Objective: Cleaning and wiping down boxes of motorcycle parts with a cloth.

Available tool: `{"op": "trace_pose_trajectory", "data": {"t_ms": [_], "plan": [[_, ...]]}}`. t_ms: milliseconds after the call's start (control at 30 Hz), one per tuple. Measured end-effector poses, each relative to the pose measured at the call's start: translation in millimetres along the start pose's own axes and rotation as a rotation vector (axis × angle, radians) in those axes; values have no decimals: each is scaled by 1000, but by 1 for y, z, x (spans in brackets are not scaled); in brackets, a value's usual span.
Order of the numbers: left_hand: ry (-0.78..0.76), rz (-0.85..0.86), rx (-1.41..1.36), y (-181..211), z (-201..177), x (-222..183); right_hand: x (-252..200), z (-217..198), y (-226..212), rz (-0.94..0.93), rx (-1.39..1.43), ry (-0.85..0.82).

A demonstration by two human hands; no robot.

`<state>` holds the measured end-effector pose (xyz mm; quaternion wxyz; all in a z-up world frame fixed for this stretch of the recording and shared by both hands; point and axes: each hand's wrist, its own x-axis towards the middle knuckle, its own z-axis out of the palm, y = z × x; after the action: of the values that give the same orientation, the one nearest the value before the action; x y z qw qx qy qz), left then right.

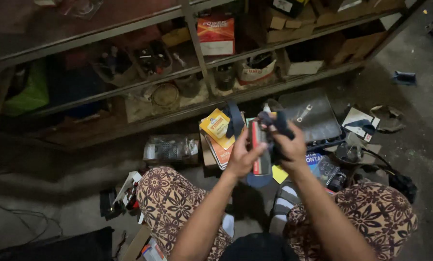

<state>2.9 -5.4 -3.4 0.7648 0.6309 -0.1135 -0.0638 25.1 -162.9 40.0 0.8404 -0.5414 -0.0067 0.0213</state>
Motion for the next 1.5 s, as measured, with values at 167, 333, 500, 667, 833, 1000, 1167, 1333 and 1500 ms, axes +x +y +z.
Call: {"op": "trace_pose_trajectory", "data": {"t_ms": [167, 333, 500, 667, 833, 1000, 1167, 1333, 1500], "plan": [[317, 80, -298, -19, -12, 5, -11, -8, 77, 152, 57, 113], [393, 150, -672, -60, -34, 11, -26, 34, 40, 305, 284, 72], [143, 87, -375, 6, -17, 11, -16, 15, 15, 335, 171, -32], [241, 163, -43, 5, 2, 4, -21, 27, 6, -139, -481, 21], [394, 40, 124, 0, 10, -4, -23, 23, 23, -454, -773, 86], [123, 101, 336, 23, 4, -4, -11, 20, 5, -593, -746, 145], [-157, -84, 151, 7, -13, -6, 15, -16, -5, -390, -600, 159], [-550, -401, -103, 15, -21, -12, 27, -38, -5, -237, -435, 276], [-546, -286, -123, 14, -22, -9, 9, -44, -25, -177, -422, 136]]}}
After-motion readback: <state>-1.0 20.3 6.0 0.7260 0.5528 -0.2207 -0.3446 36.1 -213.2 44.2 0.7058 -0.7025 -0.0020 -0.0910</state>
